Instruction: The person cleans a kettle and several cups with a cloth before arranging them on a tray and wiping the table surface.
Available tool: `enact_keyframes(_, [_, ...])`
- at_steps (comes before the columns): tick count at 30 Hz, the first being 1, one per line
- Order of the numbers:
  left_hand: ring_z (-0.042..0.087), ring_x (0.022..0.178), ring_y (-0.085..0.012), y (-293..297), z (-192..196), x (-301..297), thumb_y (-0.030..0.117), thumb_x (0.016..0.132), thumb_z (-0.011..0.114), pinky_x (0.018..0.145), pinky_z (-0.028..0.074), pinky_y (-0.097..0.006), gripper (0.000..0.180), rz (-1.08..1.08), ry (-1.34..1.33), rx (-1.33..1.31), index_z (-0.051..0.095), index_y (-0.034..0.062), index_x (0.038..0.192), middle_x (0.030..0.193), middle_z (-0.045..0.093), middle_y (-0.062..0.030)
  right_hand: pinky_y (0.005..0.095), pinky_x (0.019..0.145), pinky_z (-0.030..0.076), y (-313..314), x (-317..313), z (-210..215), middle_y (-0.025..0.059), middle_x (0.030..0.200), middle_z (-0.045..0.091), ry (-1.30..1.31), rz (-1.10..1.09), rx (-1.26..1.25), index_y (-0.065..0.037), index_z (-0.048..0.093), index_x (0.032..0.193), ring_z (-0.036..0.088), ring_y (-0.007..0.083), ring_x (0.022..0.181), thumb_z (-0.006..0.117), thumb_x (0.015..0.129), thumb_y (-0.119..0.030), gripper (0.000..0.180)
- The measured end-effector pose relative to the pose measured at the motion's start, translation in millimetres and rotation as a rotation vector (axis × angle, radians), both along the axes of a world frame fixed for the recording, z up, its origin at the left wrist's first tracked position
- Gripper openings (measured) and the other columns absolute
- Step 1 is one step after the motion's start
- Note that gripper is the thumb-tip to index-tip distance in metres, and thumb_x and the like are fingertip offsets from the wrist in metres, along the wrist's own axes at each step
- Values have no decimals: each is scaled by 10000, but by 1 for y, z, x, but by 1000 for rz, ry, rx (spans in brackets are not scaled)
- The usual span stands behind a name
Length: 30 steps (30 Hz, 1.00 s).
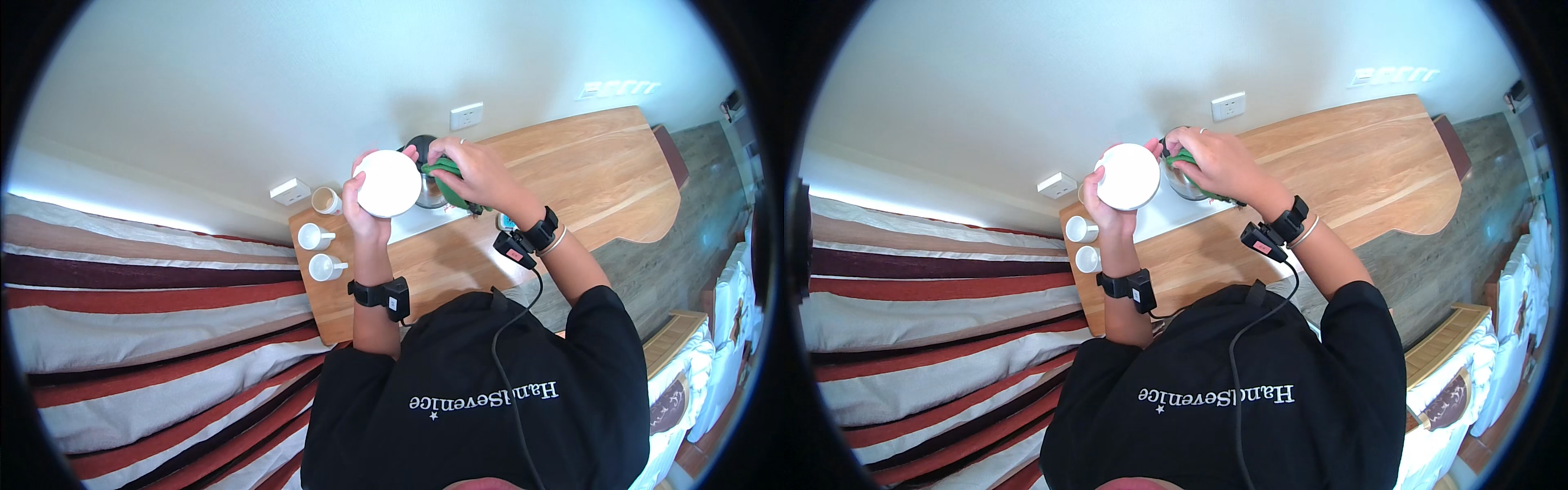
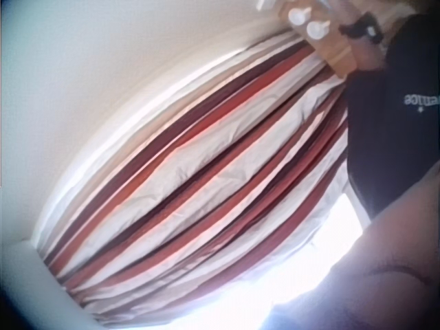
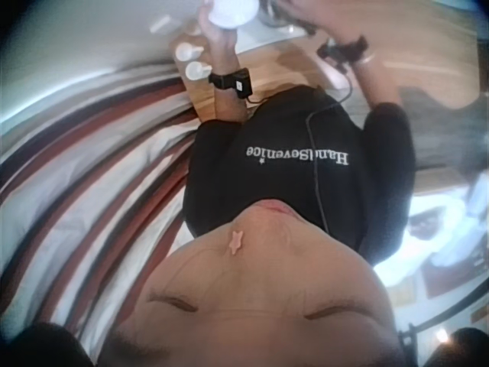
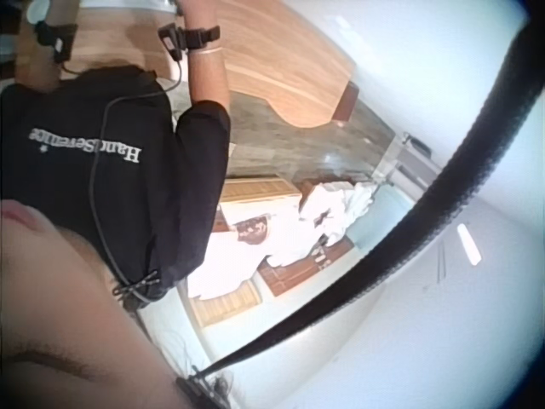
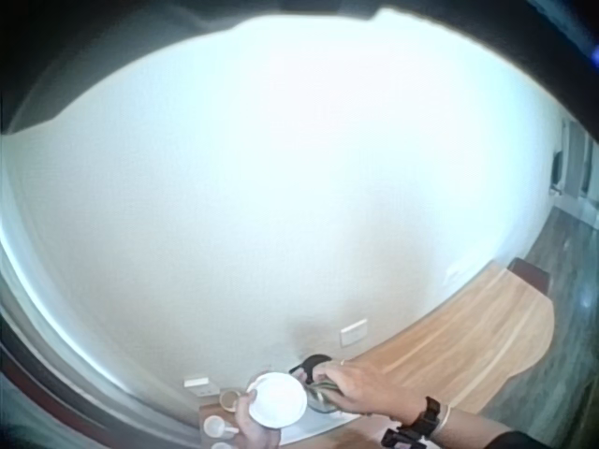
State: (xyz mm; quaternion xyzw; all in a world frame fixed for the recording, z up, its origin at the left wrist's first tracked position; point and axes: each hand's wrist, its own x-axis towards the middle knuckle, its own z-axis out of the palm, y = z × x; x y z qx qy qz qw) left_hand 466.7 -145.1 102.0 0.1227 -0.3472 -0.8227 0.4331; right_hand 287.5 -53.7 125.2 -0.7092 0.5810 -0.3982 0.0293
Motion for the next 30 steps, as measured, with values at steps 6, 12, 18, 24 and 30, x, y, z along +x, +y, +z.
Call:
enact_keyframes(6, [611,1136,-340,-12,-21,1,414,979,459,943,514,-429,508,148,-238,305,492,1,1274,1235,608,-237,378,702,516,-4,0,-3,75,930,672,-98,-22,-82,-79,557,1031,662,285,863,675,843,-98,224])
enact_keyframes(12, [602,1148,-291,-2,-14,-2,270,1003,498,1001,498,-415,420,-14,79,346,475,-17,1309,1234,603,-169,369,712,519,-6,-2,-15,79,929,672,-184,-87,-94,-77,563,1032,663,285,854,690,846,-122,230])
enact_keyframes(18, [593,1153,-272,-7,-34,-10,25,907,619,998,513,-418,445,-20,24,392,453,-35,1315,1263,578,-164,355,729,525,-9,3,-14,84,940,682,-375,-120,-128,-73,563,1012,671,276,855,696,857,-136,214])
enact_keyframes(24, [596,1162,-234,-6,-58,-14,12,909,617,996,505,-394,417,56,72,472,488,-35,1303,1247,605,-144,343,728,531,-7,8,-21,93,938,686,-398,-105,-190,-59,551,972,675,273,844,708,842,-104,209])
enact_keyframes(30, [617,1119,-219,-9,-67,-19,58,942,597,958,526,-369,377,42,192,549,504,-15,1300,1215,625,-138,301,706,536,-2,18,-4,128,941,684,-257,-35,-293,-35,511,924,684,209,834,727,819,3,243])
